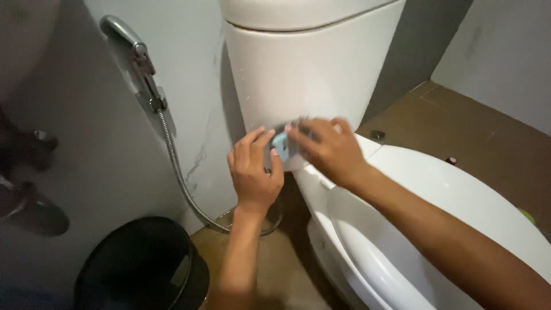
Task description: Scrubbing and wiping the exterior of a toilet in a bathroom.
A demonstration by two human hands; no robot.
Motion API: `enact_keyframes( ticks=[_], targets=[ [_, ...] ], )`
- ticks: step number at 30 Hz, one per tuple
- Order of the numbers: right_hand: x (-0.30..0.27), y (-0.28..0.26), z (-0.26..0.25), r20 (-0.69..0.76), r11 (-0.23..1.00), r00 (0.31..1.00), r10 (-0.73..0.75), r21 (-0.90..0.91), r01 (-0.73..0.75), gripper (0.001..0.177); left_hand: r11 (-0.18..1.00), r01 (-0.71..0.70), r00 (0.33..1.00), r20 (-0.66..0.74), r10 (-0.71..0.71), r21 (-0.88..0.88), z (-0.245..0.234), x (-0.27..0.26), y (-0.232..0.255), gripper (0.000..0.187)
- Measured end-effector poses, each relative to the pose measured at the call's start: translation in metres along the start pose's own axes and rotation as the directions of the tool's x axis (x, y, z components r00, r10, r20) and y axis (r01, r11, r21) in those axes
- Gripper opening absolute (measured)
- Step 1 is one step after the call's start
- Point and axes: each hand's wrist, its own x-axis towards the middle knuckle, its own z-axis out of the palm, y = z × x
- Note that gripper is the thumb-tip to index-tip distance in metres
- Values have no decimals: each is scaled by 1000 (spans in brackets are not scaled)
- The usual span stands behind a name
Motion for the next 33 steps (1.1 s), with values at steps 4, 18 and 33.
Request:
enact_keyframes(
  ticks=[4,18,33],
  targets=[
    [44,14,-34,-98,994,991,94,61,-88,70,1000,-2,1000,1,2,-6,-6,11,13,47],
    [24,10,-14,-66,997,996,56,49,-53,68,1000,-22,1000,-19,22,13,-1,11,12,49],
    [20,14,-19,-65,999,997,31,-5,-31,69,999,1,995,-100,-5,-33,25,7,5,39]
  ],
)
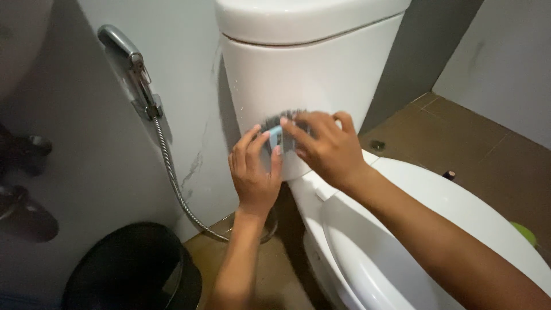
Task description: Scrubbing and wiping the exterior of a toilet in a bathroom.
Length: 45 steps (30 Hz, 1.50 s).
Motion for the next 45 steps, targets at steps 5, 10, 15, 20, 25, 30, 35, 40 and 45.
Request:
enact_keyframes(
  ticks=[5,10,15,20,25,30,35,40,45],
  targets=[
    [1,8,-3,20,998,998,-53,-13,54,64,1000,-14,1000,3,13,14,5,-1,-1,39],
    [35,25,-24,-26,999,999,24,-25,-25,71,1000,-16,1000,-10,16,1,5,5,7,43],
    [21,10,-10,-53,994,993,107,38,-105,73,999,-31,1000,3,31,8,-3,6,13,46],
    [-13,-6,14,2,999,1000,5,34,-5,67,999,-13,999,31,11,47,-12,1,8,44],
    [7,6,-3,4,1000,1000,-23,12,23,68,998,12,999,41,-15,65,-19,-1,1,43],
    [39,18,-26,-129,995,987,98,35,-94,70,994,2,997,72,-10,111,-32,-1,-7,45],
    [10,3,-5,-43,1000,999,10,-1,-10,70,997,28,999,40,-30,67,-34,-3,-8,41],
    [-43,-12,31,91,997,992,-81,-2,82,67,1000,19,997,77,-20,14,-34,-8,-10,41],
    [-51,-15,37,218,983,962,-166,-38,178,63,999,44,994,99,-44,8,-33,-10,-13,41]
  ],
)
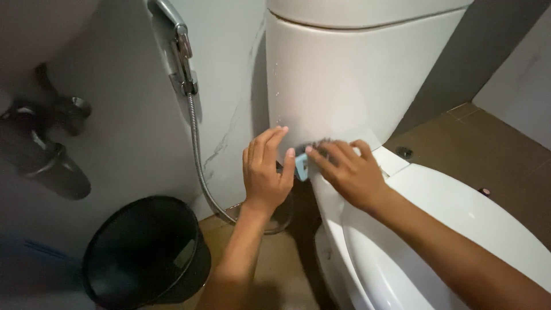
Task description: Scrubbing and wiping the exterior of a toilet in a bathroom.
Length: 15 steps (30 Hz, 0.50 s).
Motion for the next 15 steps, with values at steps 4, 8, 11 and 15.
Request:
enact_keyframes(
  ticks=[4,8,11,15],
  targets=[
    [36,23,-31,-154,995,983,103,29,-99,63,1000,12,1000,-4,-12,-5,3,-1,-4,40],
    [66,33,-61,-253,983,954,163,-40,-179,65,1000,9,1000,-14,-9,-8,2,-4,-6,41],
    [68,17,-54,-242,985,959,145,-52,-162,63,1000,10,999,-44,-11,-10,-3,-3,-6,41],
    [46,-5,-23,-136,994,989,54,-88,-66,61,1000,8,998,-56,-7,20,-11,-2,-3,43]
  ],
)
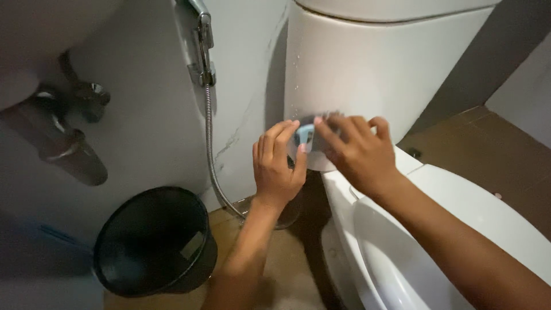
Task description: Scrubbing and wiping the exterior of a toilet in a bathroom.
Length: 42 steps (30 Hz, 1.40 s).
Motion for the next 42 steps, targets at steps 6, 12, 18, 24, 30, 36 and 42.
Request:
enact_keyframes(
  ticks=[6,12,18,24,30,36,42],
  targets=[
    [16,10,-17,-23,993,996,82,88,-79,67,999,-26,998,50,24,34,-1,3,1,47],
    [28,27,-30,-92,967,971,221,147,-206,71,999,-46,998,31,46,13,6,5,6,48],
    [-13,6,0,-4,996,998,66,52,-65,65,997,-68,995,77,64,46,13,3,12,45],
    [8,24,-19,-58,970,979,196,160,-185,72,995,-86,994,67,82,52,12,6,19,45],
    [5,32,-25,-90,972,976,199,148,-185,72,993,-93,994,60,89,67,17,4,16,47],
    [-44,12,8,92,994,995,38,102,-47,63,996,-86,995,59,84,35,20,2,18,47],
    [-7,41,-20,-49,984,987,153,100,-148,66,996,-87,994,61,86,18,23,-1,10,49]
  ],
)
